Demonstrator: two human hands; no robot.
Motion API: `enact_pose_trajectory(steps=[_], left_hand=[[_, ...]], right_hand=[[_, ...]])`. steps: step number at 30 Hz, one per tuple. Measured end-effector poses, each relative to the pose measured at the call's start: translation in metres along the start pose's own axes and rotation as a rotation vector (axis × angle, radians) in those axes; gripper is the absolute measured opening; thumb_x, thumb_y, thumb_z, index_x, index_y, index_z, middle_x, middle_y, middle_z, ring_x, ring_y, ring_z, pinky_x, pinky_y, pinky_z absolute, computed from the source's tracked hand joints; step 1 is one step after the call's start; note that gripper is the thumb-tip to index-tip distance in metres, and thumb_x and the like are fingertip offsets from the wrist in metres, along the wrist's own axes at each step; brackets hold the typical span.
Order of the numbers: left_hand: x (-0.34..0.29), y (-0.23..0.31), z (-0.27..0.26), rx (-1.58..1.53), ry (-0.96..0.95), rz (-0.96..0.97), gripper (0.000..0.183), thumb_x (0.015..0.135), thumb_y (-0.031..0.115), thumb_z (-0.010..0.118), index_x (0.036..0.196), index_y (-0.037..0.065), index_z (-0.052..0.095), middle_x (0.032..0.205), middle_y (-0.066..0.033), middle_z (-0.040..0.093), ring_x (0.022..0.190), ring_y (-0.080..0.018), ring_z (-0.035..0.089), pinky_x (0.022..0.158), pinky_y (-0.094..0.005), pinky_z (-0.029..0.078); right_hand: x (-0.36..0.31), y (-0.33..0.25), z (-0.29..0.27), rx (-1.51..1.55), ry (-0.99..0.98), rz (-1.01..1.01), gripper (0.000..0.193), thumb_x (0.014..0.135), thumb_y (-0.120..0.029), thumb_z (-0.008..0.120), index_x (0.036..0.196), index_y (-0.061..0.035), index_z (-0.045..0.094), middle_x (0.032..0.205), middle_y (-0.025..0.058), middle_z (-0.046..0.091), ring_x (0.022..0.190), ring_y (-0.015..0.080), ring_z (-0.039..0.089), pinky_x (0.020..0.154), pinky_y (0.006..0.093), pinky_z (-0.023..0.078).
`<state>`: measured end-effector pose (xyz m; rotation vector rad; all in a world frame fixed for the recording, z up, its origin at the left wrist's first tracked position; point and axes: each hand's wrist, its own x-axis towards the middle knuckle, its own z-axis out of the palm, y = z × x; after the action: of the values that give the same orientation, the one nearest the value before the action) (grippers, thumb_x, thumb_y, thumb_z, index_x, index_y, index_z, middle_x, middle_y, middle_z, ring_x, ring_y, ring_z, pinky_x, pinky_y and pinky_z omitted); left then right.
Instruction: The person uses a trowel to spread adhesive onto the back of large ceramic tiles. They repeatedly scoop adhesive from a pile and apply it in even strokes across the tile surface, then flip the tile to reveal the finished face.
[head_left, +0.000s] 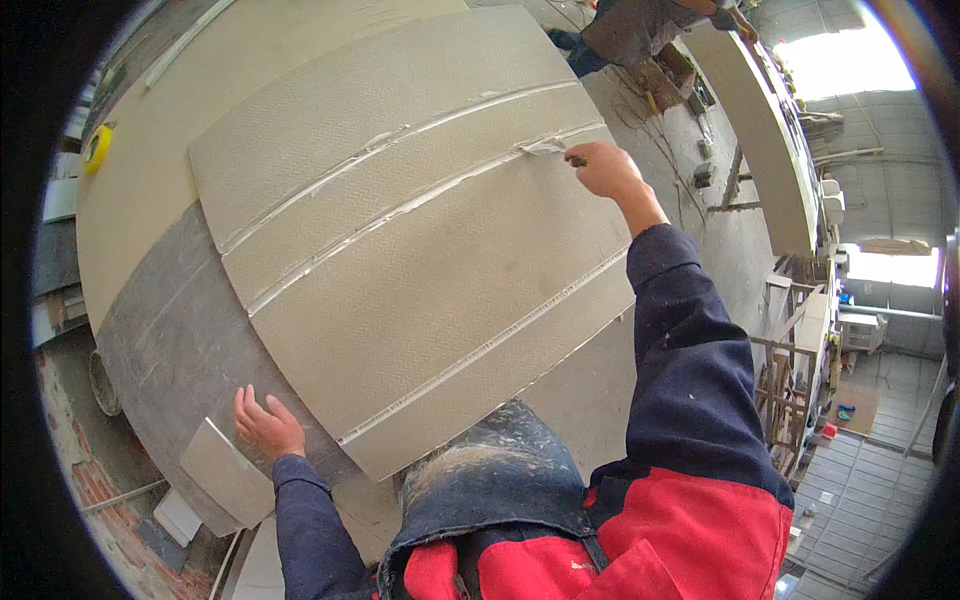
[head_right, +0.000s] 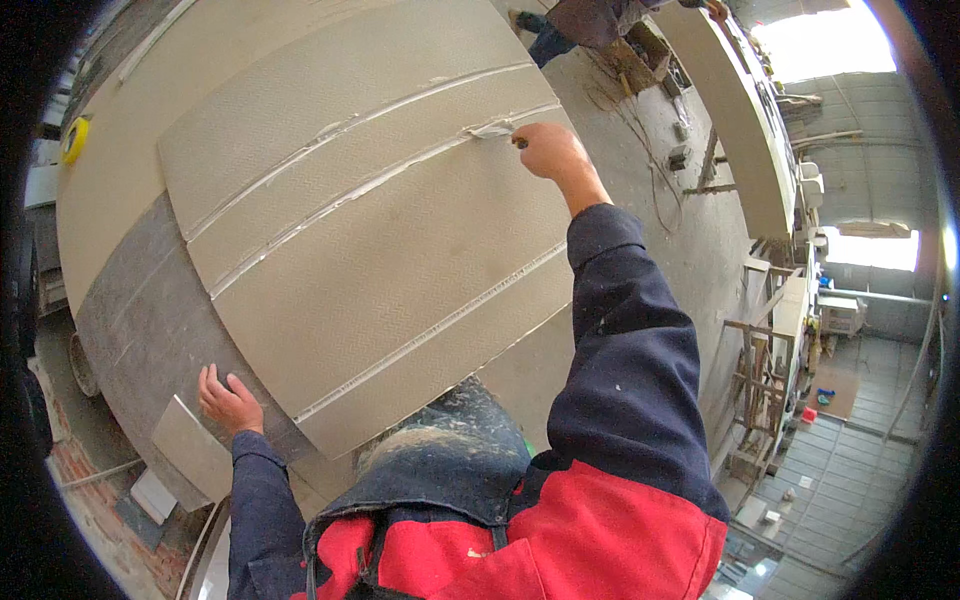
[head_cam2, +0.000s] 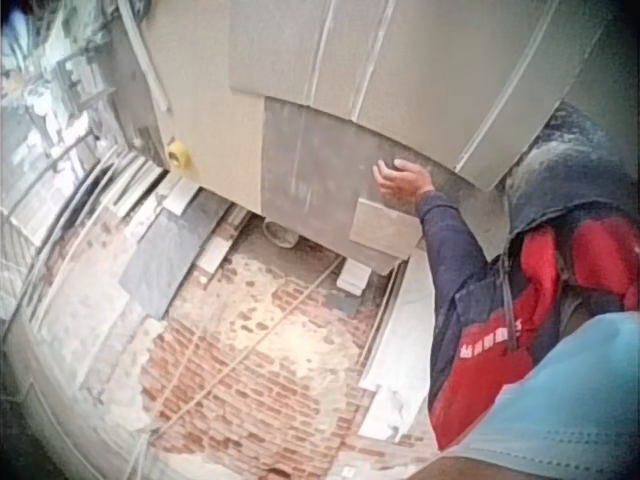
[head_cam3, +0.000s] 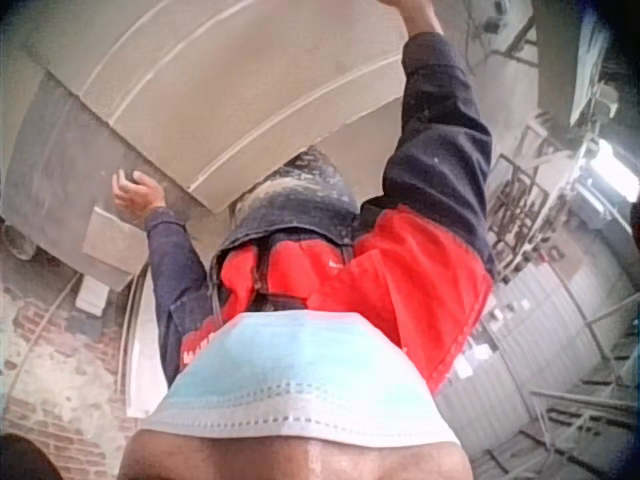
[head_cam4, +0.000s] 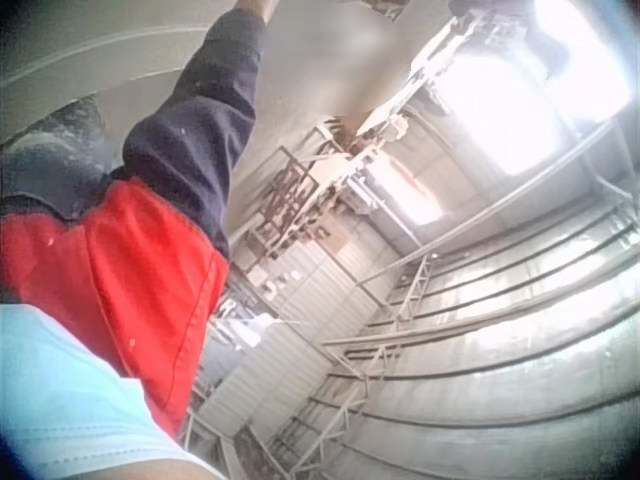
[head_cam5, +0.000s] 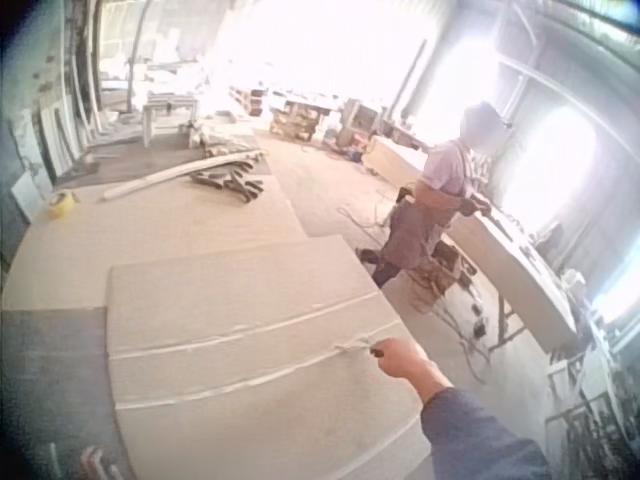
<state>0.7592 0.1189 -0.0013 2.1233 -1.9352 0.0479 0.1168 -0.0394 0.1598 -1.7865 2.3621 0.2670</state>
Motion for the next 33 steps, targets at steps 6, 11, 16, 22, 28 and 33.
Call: enact_pose_trajectory(steps=[6, 11, 16, 22, 28, 33], left_hand=[[-0.001, 0.001, -0.005, 0.021, -0.026, -0.016, 0.042, 0.098, 0.020, 0.055, 0.137, 0.006, 0.052, 0.146, -0.0130, 0.049, 0.135, -0.0337, 0.044, 0.112, -0.0491, 0.033], [0.000, 0.002, -0.002, 0.045, -0.021, 0.013, 0.040, 0.100, 0.023, 0.051, 0.136, 0.005, 0.052, 0.145, -0.0144, 0.049, 0.135, -0.0334, 0.044, 0.113, -0.0492, 0.032], [-0.002, -0.007, 0.004, 0.062, 0.005, 0.041, 0.041, 0.101, 0.024, 0.051, 0.137, 0.005, 0.052, 0.145, -0.0145, 0.049, 0.136, -0.0327, 0.044, 0.113, -0.0489, 0.032], [-0.001, 0.001, 0.000, 0.075, -0.022, 0.019, 0.040, 0.100, 0.022, 0.052, 0.137, 0.005, 0.052, 0.145, -0.0136, 0.050, 0.136, -0.0325, 0.045, 0.113, -0.0480, 0.033], [0.005, 0.006, -0.011, 0.061, -0.032, 0.020, 0.041, 0.097, 0.019, 0.056, 0.136, 0.006, 0.052, 0.143, -0.0138, 0.051, 0.133, -0.0349, 0.046, 0.111, -0.0500, 0.035], [0.001, 0.001, -0.009, 0.045, -0.012, -0.018, 0.043, 0.094, 0.020, 0.059, 0.135, 0.007, 0.053, 0.142, -0.0138, 0.051, 0.131, -0.0360, 0.046, 0.111, -0.0524, 0.034]], right_hand=[[0.013, 0.025, -0.023, -0.081, -0.113, 0.041, 0.039, 0.081, -0.011, 0.058, 0.115, -0.0186, 0.076, 0.118, 0.0123, 0.072, 0.109, 0.0342, 0.068, 0.095, 0.0416, 0.054], [0.016, 0.053, -0.005, 0.079, -0.017, 0.087, 0.041, 0.082, -0.011, 0.058, 0.117, -0.0209, 0.076, 0.119, 0.0131, 0.072, 0.112, 0.0334, 0.067, 0.096, 0.0407, 0.054], [0.023, 0.067, -0.010, -0.069, -0.122, 0.082, 0.040, 0.083, -0.011, 0.060, 0.118, -0.0214, 0.075, 0.121, 0.0118, 0.072, 0.114, 0.0321, 0.067, 0.096, 0.0399, 0.054], [0.043, 0.096, 0.002, -0.036, -0.006, 0.096, 0.037, 0.084, -0.012, 0.060, 0.115, -0.0213, 0.077, 0.117, 0.0128, 0.073, 0.109, 0.0336, 0.068, 0.094, 0.0400, 0.054], [0.052, 0.102, -0.012, -0.016, -0.125, 0.015, 0.032, 0.085, -0.012, 0.064, 0.114, -0.0188, 0.077, 0.106, 0.0146, 0.075, 0.103, 0.0312, 0.071, 0.089, 0.0417, 0.056], [-0.027, -0.071, -0.010, 0.243, -0.082, -0.173, 0.035, 0.088, -0.011, 0.062, 0.120, -0.0161, 0.073, 0.106, 0.0177, 0.074, 0.098, 0.0339, 0.071, 0.087, 0.0438, 0.057]])
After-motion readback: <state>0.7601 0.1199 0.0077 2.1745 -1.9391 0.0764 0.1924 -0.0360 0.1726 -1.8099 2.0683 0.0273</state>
